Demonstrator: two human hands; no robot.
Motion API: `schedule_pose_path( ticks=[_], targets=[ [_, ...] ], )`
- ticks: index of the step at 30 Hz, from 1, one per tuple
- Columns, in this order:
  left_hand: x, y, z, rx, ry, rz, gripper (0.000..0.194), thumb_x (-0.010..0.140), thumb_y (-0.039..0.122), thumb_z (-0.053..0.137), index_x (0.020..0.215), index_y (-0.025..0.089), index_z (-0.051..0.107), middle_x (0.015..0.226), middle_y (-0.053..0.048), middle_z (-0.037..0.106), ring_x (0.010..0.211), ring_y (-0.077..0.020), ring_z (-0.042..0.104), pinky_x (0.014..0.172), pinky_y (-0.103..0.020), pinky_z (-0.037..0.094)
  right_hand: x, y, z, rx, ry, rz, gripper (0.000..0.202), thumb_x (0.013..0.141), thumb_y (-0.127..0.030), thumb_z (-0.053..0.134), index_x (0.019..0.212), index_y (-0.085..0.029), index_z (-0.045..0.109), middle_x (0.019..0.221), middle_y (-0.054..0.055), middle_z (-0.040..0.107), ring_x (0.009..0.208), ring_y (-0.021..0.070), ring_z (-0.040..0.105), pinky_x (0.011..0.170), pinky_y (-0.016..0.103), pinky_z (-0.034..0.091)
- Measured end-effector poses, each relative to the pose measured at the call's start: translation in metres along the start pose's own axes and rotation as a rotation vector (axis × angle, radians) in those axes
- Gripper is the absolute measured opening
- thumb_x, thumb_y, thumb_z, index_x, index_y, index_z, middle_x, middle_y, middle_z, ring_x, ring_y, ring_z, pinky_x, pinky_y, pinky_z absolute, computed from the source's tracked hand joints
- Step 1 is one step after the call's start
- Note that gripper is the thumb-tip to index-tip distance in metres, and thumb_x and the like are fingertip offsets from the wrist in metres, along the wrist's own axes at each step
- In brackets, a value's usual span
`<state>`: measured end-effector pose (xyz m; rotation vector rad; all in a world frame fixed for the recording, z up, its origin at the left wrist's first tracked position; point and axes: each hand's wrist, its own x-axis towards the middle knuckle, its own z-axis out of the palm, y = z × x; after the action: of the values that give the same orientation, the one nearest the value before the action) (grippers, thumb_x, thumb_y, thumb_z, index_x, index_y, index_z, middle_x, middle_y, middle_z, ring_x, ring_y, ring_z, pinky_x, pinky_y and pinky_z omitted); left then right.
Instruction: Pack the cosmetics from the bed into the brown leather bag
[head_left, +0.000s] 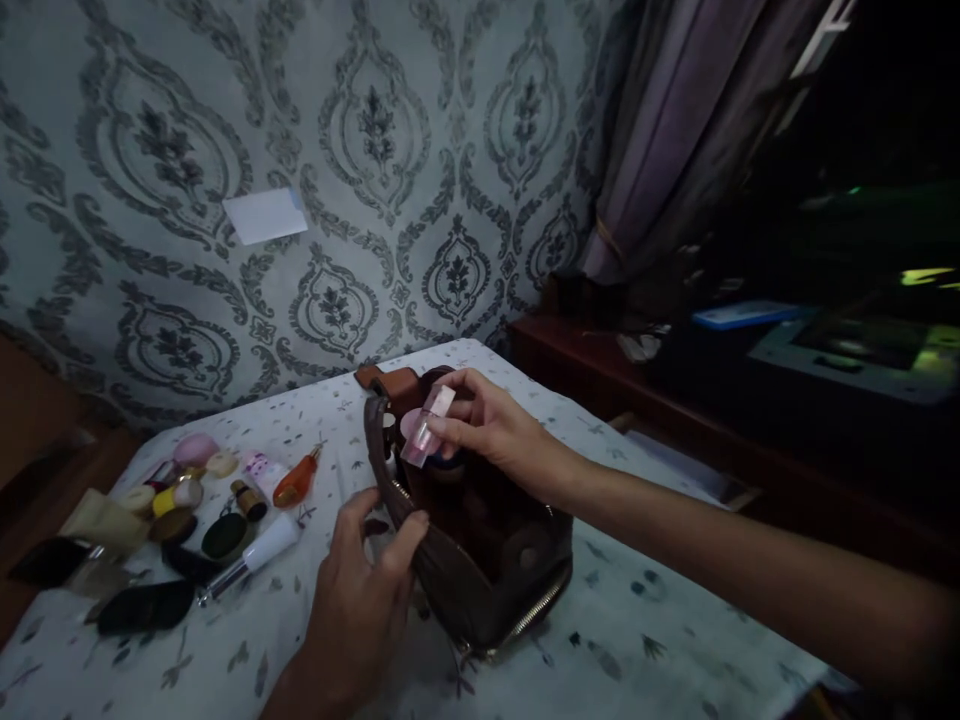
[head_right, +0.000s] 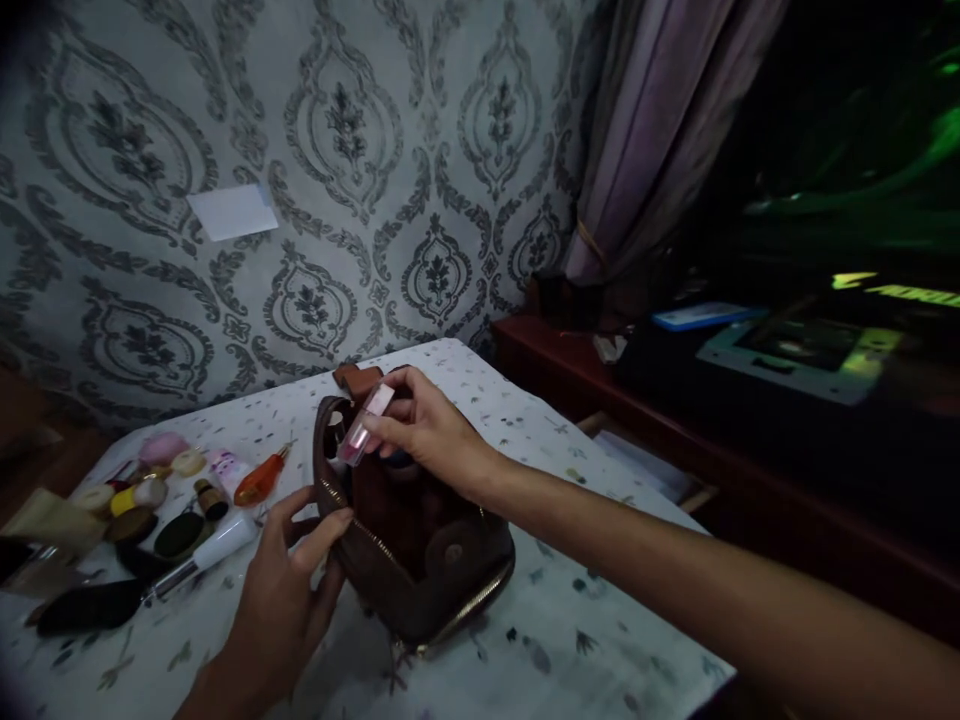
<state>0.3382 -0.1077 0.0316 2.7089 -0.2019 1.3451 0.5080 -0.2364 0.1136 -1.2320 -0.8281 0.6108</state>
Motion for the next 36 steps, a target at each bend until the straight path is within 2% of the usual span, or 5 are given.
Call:
schedule_pose_path(
  ticks=[5, 17, 24, 28, 36],
  targets=[
    [-0.007, -0.006, 0.001, -0.036, -0.061, 0.012, 0.045, 0.088, 0.003, 0.050, 0.128, 0.023, 0.052, 0.133, -0.014, 0.041, 0.096, -0.0156, 0.064, 0.073, -0.028, 0.062, -0.001, 0.006, -0.001, 0.010, 0.010, -0.022, 0.042, 0.080, -0.038, 0.075, 0.103, -0.021, 0.043, 0.080, -0.001, 0.069, 0.067, 0.0114, 0.064, 0.057, 0.021, 0.047],
    [0.000, -0.003, -0.003, 0.027, -0.075, -0.020, 0.044, 0.084, 0.001, 0.051, 0.121, 0.025, 0.056, 0.128, -0.010, 0.046, 0.101, -0.0176, 0.061, 0.074, -0.028, 0.059, -0.002, 0.023, 0.005, 0.035, -0.092, 0.062, 0.028, 0.085, -0.019, 0.064, 0.099, -0.022, 0.040, 0.076, -0.005, 0.062, 0.067, 0.0116, 0.068, 0.064, 0.026, 0.058],
    [0.008, 0.004, -0.003, 0.059, -0.042, -0.015, 0.037, 0.083, 0.001, 0.047, 0.112, 0.022, 0.056, 0.122, -0.010, 0.046, 0.100, -0.0177, 0.056, 0.073, -0.026, 0.059, -0.012, 0.005, 0.003, -0.592, -0.105, -0.115, 0.023, 0.089, -0.012, 0.061, 0.098, -0.021, 0.042, 0.079, -0.003, 0.061, 0.066, 0.0127, 0.062, 0.062, 0.023, 0.044],
    [0.008, 0.004, -0.003, 0.028, -0.048, 0.005, 0.036, 0.084, 0.001, 0.048, 0.114, 0.020, 0.054, 0.125, -0.012, 0.045, 0.105, -0.0192, 0.056, 0.075, -0.028, 0.059, -0.016, 0.000, 0.009, -1.038, -0.240, -0.209, 0.020, 0.089, -0.011, 0.061, 0.101, -0.019, 0.047, 0.083, 0.001, 0.063, 0.068, 0.0154, 0.059, 0.056, 0.024, 0.030],
    [0.000, -0.003, -0.001, 0.015, -0.079, 0.002, 0.043, 0.085, 0.002, 0.051, 0.124, 0.022, 0.054, 0.131, -0.012, 0.044, 0.105, -0.0193, 0.058, 0.077, -0.030, 0.060, -0.012, 0.007, 0.010, -1.009, -0.378, -0.273, 0.010, 0.088, -0.005, 0.062, 0.085, -0.015, 0.061, 0.088, 0.004, 0.067, 0.075, 0.0139, 0.060, 0.062, 0.023, 0.033]
  ],
)
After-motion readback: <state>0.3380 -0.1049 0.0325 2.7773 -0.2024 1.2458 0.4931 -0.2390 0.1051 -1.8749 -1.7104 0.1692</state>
